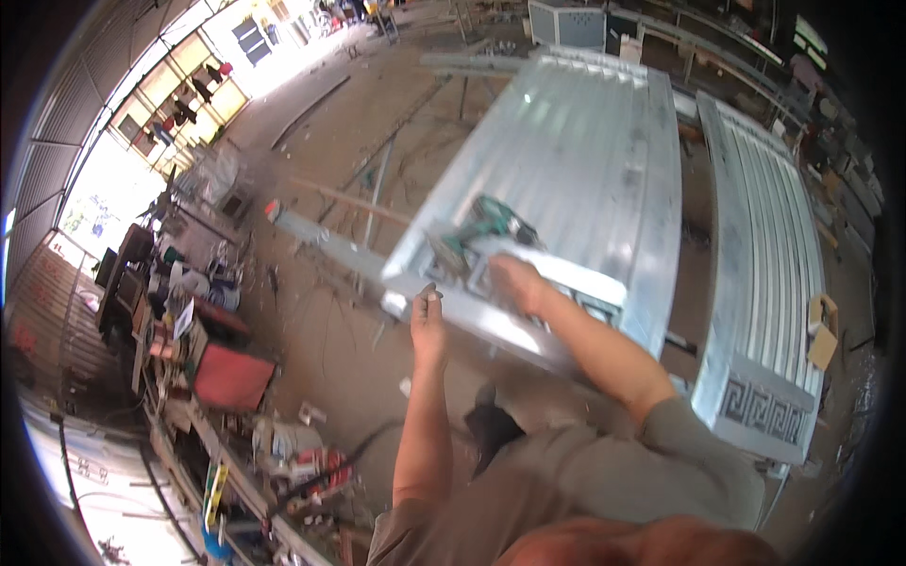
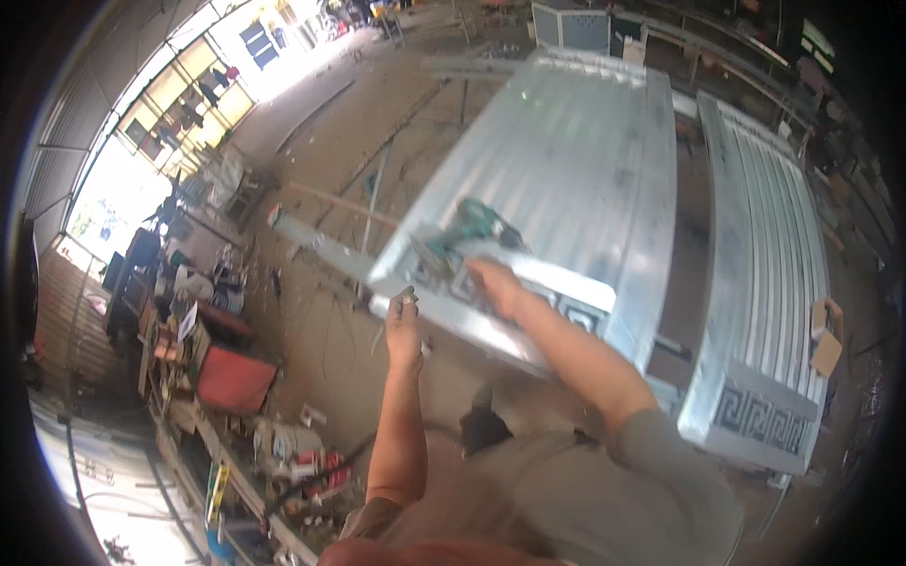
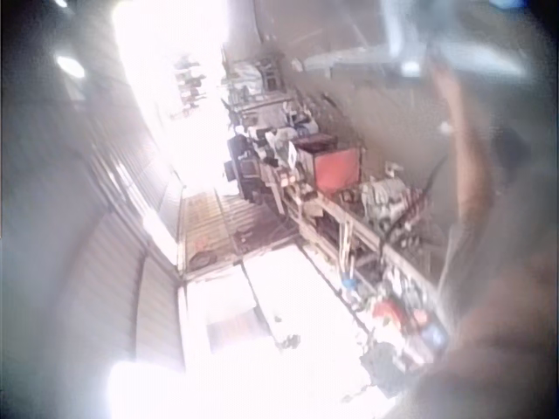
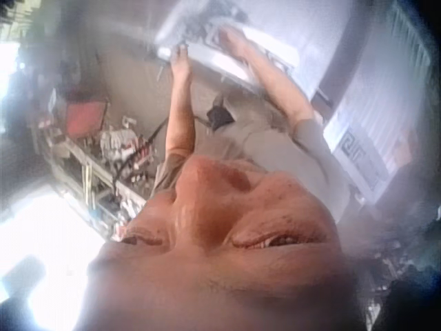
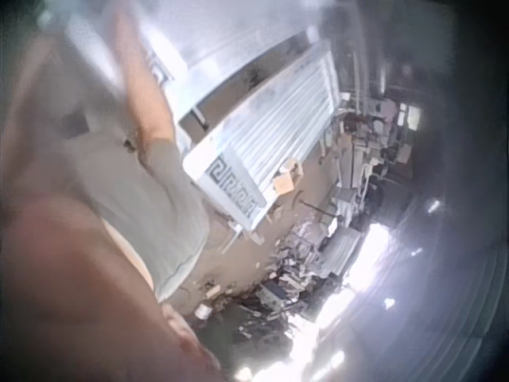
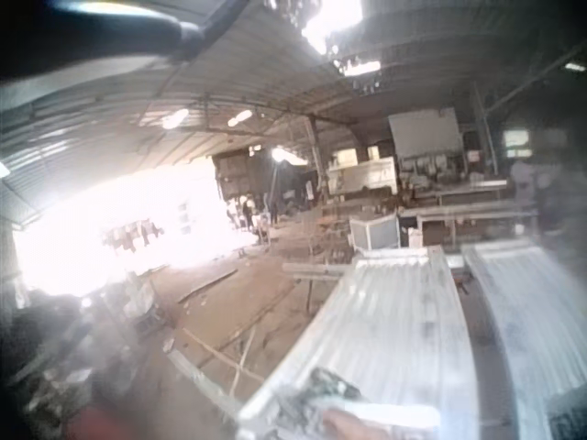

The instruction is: The person retrieves screws from a box and uses a cordless drill to fasten a metal hinge to a large metal frame. The person aligns the hinge, inserts screws, and tightens them with the drill.

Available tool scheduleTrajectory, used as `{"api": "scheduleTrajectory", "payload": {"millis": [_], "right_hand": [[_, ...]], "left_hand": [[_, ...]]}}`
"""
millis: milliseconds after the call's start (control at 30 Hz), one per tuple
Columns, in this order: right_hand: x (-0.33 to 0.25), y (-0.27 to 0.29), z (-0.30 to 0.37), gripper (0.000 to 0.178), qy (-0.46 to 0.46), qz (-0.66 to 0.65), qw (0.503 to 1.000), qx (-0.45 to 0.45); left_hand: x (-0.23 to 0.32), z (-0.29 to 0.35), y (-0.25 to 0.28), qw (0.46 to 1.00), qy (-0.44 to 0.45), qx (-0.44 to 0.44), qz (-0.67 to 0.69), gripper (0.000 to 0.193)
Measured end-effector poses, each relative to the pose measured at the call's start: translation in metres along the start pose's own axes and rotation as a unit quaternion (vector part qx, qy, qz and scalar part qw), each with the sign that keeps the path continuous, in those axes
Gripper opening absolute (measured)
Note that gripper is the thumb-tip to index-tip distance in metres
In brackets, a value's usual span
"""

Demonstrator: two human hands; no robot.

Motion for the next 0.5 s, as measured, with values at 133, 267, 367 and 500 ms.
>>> {"api": "scheduleTrajectory", "payload": {"millis": [133, 267, 367, 500], "right_hand": [[0.004, -0.071, -0.067, 0.032, -0.065, -0.04, 0.994, 0.083], [0.003, -0.082, -0.104, 0.031, -0.055, -0.005, 0.986, 0.156], [0.003, -0.078, -0.114, 0.029, -0.041, -0.051, 0.971, 0.229], [-0.006, -0.087, -0.1, 0.04, 0.043, -0.046, 0.963, 0.263]], "left_hand": [[-0.024, -0.156, -0.04, 0.993, 0.001, 0.009, -0.119, 0.033], [-0.059, -0.195, -0.084, 0.988, 0.009, -0.113, -0.108, 0.032], [-0.079, -0.196, -0.101, 0.989, 0.069, -0.129, -0.006, 0.032], [-0.073, -0.185, -0.106, 0.99, 0.043, -0.128, -0.047, 0.032]]}}
Point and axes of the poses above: each hand's wrist, its own z-axis away from the middle knuckle, its own y-axis out of the back of the hand, x = y × z, the point moved 8 cm from there along -z, towards the middle knuckle, and after that the axes turned 15 degrees about x, right-handed, at the moved point
